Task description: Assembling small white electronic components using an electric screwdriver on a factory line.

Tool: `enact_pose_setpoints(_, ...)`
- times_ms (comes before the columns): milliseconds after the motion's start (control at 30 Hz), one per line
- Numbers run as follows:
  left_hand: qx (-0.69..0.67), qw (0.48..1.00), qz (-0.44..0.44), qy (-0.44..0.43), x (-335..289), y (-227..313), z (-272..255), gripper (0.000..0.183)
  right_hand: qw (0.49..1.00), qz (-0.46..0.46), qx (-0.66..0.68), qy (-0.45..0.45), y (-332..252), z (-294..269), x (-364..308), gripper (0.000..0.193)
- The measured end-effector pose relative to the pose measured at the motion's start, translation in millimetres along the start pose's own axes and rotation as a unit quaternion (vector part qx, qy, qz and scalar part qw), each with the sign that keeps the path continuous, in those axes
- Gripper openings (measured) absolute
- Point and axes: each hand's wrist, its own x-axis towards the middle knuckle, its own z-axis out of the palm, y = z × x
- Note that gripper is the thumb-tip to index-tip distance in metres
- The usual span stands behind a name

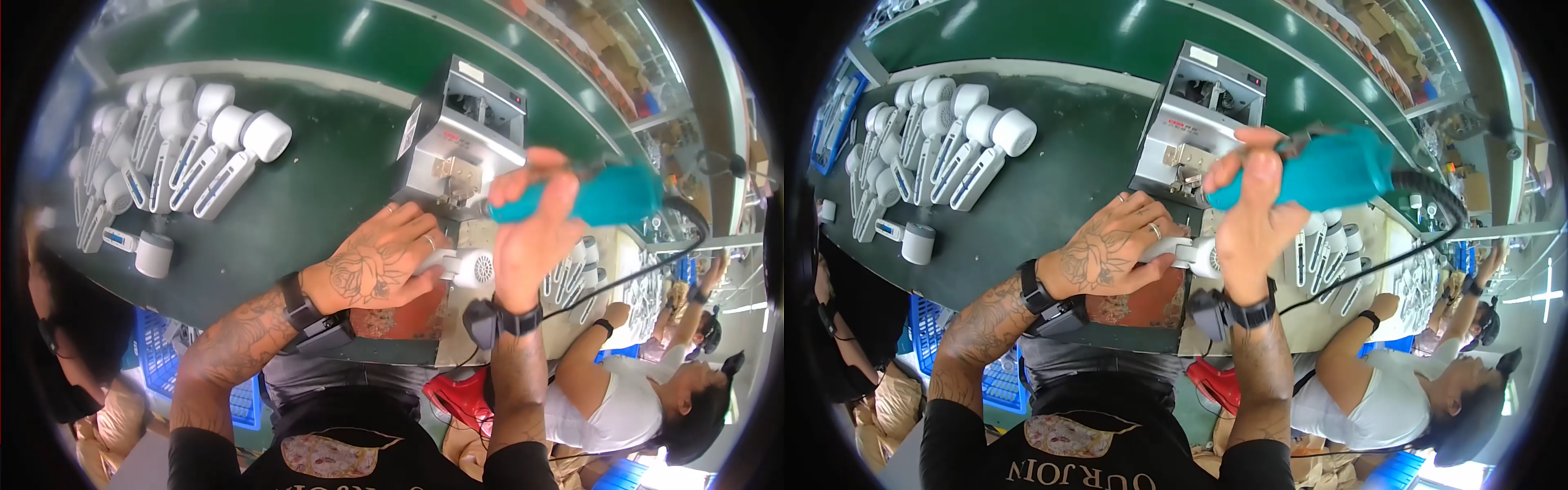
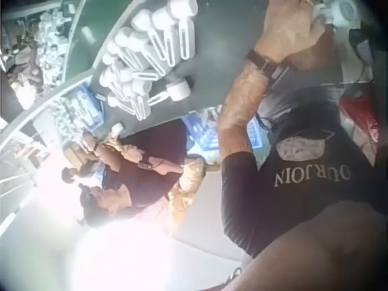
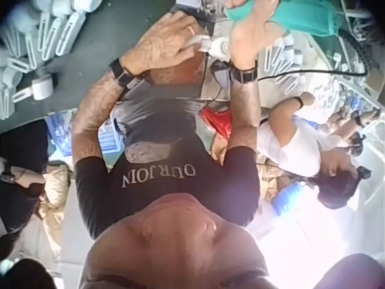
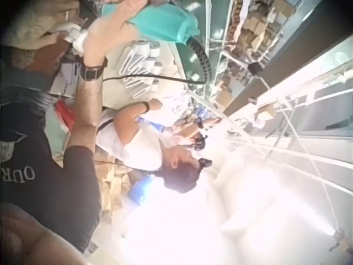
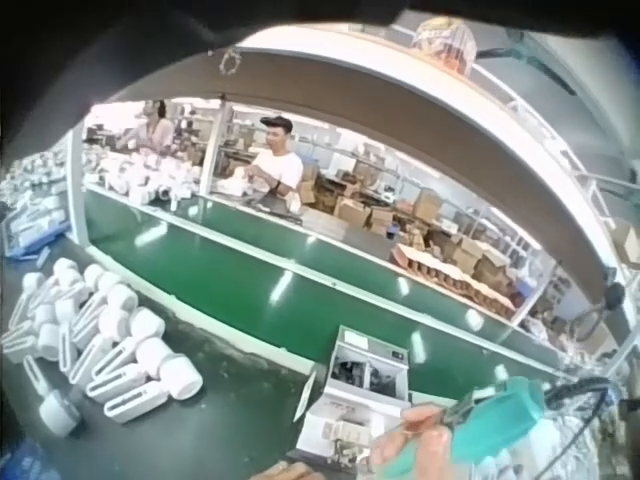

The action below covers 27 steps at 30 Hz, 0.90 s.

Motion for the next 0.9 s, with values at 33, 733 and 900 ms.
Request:
enact_pose_setpoints(33, 0.001, 1.000, 0.009, 0.003, 0.1, 0.5, 0.8, 0.038, 1.000, -0.009, -0.003, 0.003, 0.9, 5.4, 5.3, 0.041)
enact_pose_setpoints(733, -0.026, 0.999, 0.016, 0.033, 2.3, -4.6, 7.7, 0.030, 0.999, 0.032, -0.032, -0.027, -5.4, -37.5, -58.4, 0.065)
enact_pose_setpoints(900, -0.040, 0.999, 0.000, 0.017, 1.4, -1.9, 7.0, 0.030, 0.998, 0.049, -0.016, -0.035, 1.5, -43.0, -64.2, 0.059)
